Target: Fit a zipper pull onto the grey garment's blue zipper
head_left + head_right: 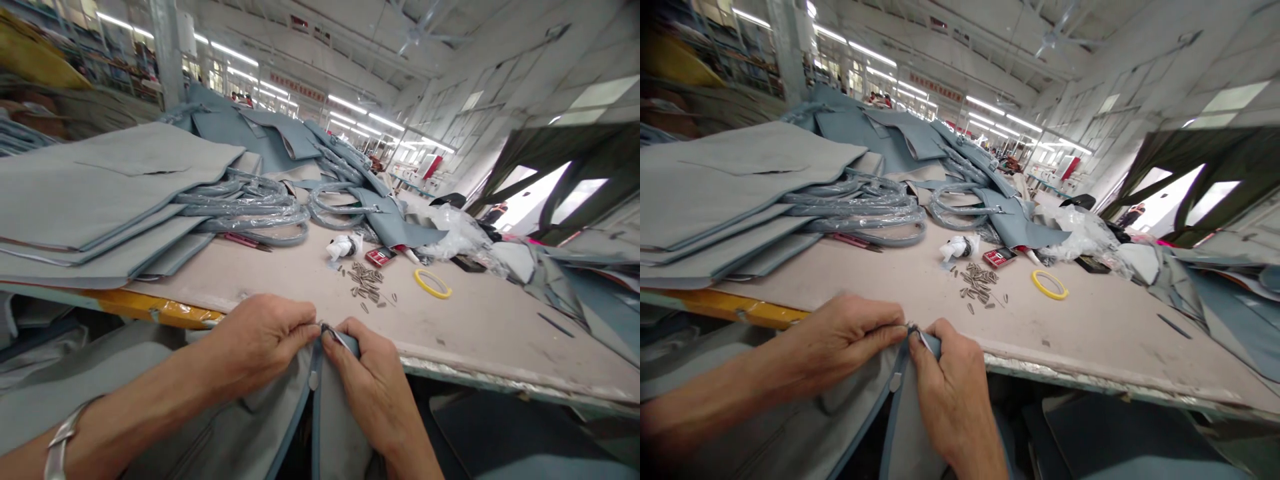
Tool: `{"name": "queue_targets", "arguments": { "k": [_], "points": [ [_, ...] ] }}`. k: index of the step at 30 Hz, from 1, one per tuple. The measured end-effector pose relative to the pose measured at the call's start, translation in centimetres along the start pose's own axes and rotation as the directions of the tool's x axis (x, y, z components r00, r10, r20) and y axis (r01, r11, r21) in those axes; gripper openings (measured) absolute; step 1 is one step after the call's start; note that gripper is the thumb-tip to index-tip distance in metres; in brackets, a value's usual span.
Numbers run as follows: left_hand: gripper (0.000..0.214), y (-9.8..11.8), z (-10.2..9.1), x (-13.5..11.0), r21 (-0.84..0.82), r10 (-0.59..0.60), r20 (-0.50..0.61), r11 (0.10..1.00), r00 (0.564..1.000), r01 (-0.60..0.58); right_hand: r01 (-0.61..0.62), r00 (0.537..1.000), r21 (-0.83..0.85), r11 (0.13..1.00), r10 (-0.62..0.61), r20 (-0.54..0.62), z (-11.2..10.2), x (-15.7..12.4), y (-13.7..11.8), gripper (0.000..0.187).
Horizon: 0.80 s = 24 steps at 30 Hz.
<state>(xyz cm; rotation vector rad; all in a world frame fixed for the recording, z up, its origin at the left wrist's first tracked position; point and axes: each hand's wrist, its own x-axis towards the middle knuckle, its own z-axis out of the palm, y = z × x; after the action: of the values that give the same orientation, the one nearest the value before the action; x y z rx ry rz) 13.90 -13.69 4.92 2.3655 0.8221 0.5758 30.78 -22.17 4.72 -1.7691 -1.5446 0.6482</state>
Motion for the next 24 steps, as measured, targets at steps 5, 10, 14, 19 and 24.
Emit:
{"name": "queue_targets", "arguments": {
  "k": [5,10,14,19,24],
  "points": [
    [0.035,-0.2,-2.7,3.0,-0.003,0.084,-0.067,0.996,0.994,-0.085,0.073,0.984,-0.358,0.931,-0.126,-0.128,-1.6,3.3,-2.9,0.024],
    [0.025,1.9,-6.4,6.7,0.132,0.168,-0.216,0.981,0.962,-0.142,0.145,0.959,-0.416,0.898,-0.23,-0.164,-4.7,7.5,-5.6,0.022],
    [0.028,6.1,-9.2,9.7,0.447,0.282,-0.194,0.878,0.94,-0.171,0.147,0.923,-0.391,0.909,-0.268,-0.276,-7.8,9.5,-7.5,0.026],
    [0.022,8.5,-9.6,10.7,0.595,0.353,-0.132,0.775,0.926,-0.211,0.233,0.927,-0.12,0.965,-0.258,-0.273,-9.8,8.2,-5.8,0.025],
    [0.023,6.8,-8.9,9.4,0.514,0.321,-0.144,0.833,0.936,-0.206,0.164,0.986,0.144,0.976,-0.167,0.008,-10.4,4.3,-1.2,0.036]
  ]
}}
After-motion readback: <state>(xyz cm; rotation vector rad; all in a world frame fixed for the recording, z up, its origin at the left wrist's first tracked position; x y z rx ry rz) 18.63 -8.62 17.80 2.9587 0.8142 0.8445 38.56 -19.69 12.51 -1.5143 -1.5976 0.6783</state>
